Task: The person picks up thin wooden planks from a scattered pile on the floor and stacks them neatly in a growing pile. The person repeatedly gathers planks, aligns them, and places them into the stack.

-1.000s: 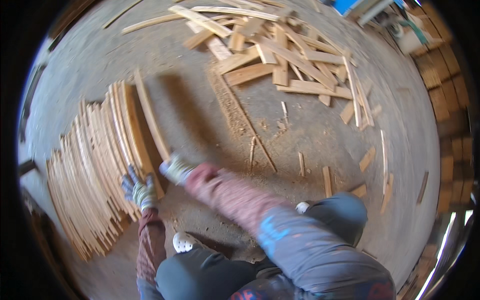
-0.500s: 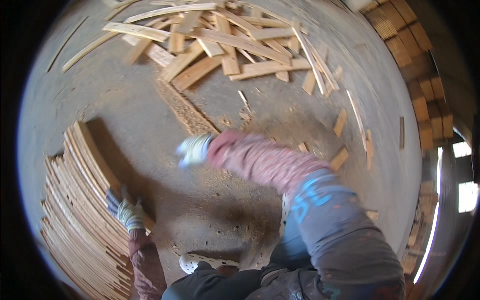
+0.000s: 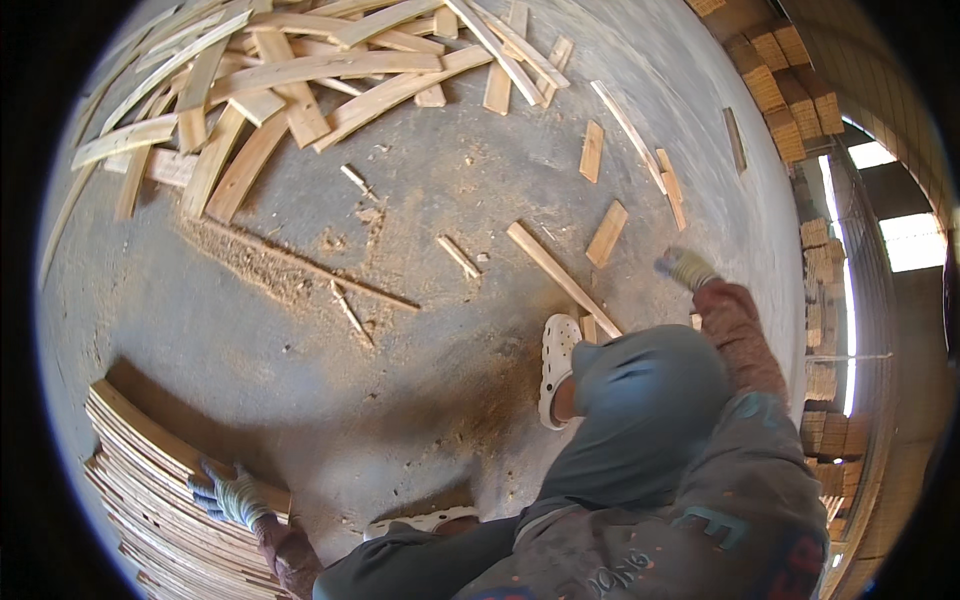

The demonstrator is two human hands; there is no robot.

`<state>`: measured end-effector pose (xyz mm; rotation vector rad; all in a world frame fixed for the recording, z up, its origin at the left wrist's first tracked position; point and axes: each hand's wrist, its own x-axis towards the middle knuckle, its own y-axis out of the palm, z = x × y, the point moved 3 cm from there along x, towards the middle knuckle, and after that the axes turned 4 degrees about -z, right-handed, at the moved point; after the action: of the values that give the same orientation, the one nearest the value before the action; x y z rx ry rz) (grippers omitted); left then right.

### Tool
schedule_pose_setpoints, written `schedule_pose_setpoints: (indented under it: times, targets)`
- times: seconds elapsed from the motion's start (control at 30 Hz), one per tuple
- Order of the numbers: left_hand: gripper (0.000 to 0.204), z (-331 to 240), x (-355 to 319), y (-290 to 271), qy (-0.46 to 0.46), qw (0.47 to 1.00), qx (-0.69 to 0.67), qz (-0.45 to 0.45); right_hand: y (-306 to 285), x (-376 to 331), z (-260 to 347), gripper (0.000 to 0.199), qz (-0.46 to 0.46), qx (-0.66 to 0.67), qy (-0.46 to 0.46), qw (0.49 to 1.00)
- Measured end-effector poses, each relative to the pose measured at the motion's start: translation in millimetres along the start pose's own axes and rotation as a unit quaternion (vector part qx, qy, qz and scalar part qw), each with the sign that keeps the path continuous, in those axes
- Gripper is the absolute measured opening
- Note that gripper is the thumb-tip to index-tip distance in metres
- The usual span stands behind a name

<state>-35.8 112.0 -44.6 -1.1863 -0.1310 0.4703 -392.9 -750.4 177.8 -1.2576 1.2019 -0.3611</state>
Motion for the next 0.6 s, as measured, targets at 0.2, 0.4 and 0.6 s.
schedule_pose_setpoints:
  times: [0.2, 0.4, 0.6]
  targets:
    - [0.091, 50, 39, 11, 0.156, 0.937, -0.311, -0.016, 108, 67, -25, 0.090, -0.042, 0.089, 0.095, 0.991]
    - [0.079, 83, 28, -75, -0.018, 0.801, -0.594, 0.077, 138, 147, 32, 0.111, 0.010, 0.215, 0.273, 0.938]
    - [0.074, -38, 12, -197, 0.237, 0.855, -0.420, 0.191, 123, 192, 36, 0.108, -0.151, 0.386, 0.295, 0.861]
